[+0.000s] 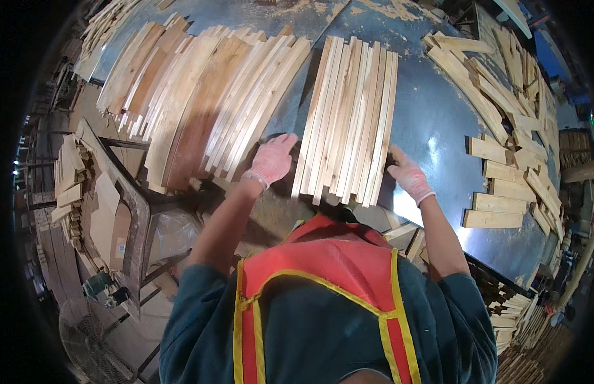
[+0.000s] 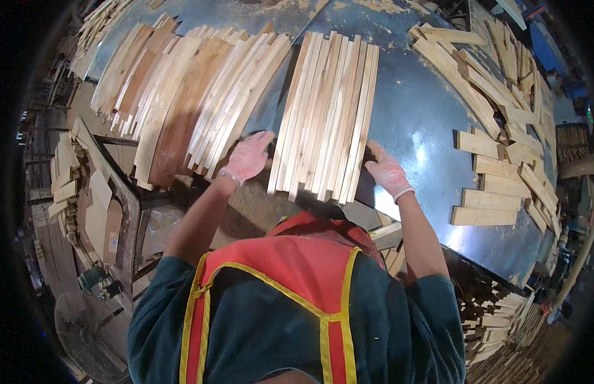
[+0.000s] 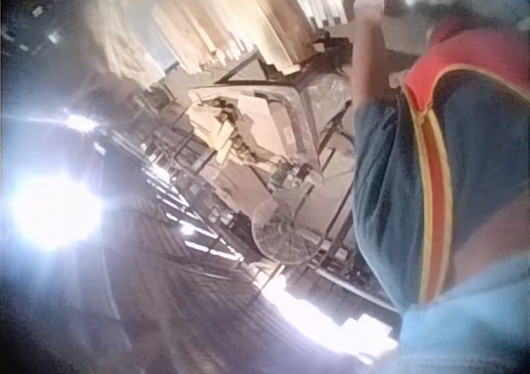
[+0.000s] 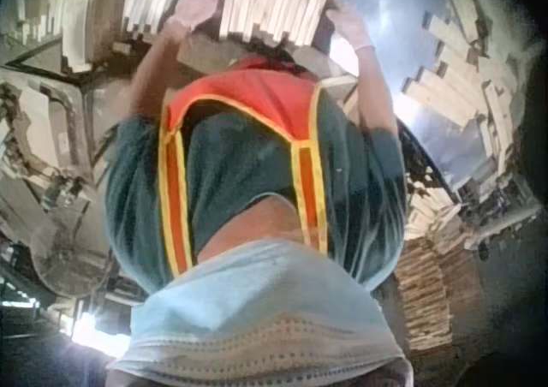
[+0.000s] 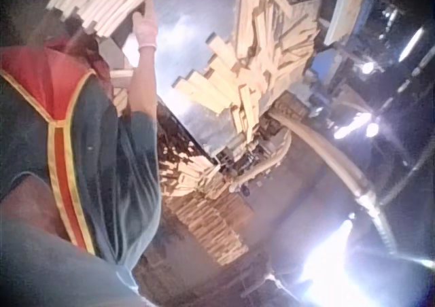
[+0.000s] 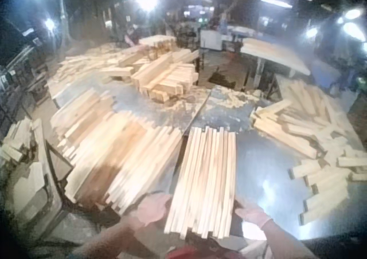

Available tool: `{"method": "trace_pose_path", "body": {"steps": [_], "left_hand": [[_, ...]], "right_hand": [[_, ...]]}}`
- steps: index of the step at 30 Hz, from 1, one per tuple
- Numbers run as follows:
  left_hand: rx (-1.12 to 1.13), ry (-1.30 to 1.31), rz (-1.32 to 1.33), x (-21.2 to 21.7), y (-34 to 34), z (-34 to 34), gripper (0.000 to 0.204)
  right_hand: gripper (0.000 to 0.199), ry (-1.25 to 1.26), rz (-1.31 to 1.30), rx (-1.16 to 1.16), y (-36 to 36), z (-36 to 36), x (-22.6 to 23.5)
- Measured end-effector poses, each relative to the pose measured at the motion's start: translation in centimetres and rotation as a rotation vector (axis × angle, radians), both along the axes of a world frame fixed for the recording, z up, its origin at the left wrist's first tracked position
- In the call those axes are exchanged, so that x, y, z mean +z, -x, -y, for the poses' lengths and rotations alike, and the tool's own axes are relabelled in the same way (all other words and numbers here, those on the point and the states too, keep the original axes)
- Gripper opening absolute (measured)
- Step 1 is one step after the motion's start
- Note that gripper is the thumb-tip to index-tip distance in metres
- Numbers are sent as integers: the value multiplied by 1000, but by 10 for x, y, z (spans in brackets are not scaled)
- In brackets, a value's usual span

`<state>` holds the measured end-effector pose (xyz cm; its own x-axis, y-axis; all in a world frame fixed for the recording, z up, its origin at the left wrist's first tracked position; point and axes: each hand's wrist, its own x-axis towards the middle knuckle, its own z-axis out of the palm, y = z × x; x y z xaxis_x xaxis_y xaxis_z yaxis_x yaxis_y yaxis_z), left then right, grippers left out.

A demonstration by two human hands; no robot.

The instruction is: The person repeatedly picks up wooden planks from a pile on a metal table, inspects them, and stacks them into a neat pile. The person handles the planks one by one, turning them over and aligning them before placing them in the stack.

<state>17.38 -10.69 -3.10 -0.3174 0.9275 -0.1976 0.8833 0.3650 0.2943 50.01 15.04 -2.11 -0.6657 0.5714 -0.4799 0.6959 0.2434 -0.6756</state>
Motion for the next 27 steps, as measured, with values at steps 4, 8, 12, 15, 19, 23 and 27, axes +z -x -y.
{"method": "trace_pose_path", "body": {"steps": [4, 8, 12, 15, 19, 23, 27], "left_hand": [[200, -177, 164, 29, -26, 13, 61], [115, -337, -75, 30, -59, -15, 68], [191, -135, 11, 57, -81, -68, 90], [222, -165, -47, 42, -92, -79, 91], [252, -169, -122, 35, -99, -79, 94], [249, -206, -54, 36, -99, -85, 94], [700, -596, 908, 73, -88, -88, 73]], "right_hand": [[68, 127, -75, -290, -22, -24, -23], [69, -133, -329, -175, 82, -88, 13], [82, -530, -205, 134, 220, -165, 56], [84, -649, -38, 297, 290, -215, 37], [81, -455, -47, 345, 322, -233, 44], [79, 241, -604, 261, 279, -225, 101], [77, 168, -627, -117, 183, -227, 102]]}}
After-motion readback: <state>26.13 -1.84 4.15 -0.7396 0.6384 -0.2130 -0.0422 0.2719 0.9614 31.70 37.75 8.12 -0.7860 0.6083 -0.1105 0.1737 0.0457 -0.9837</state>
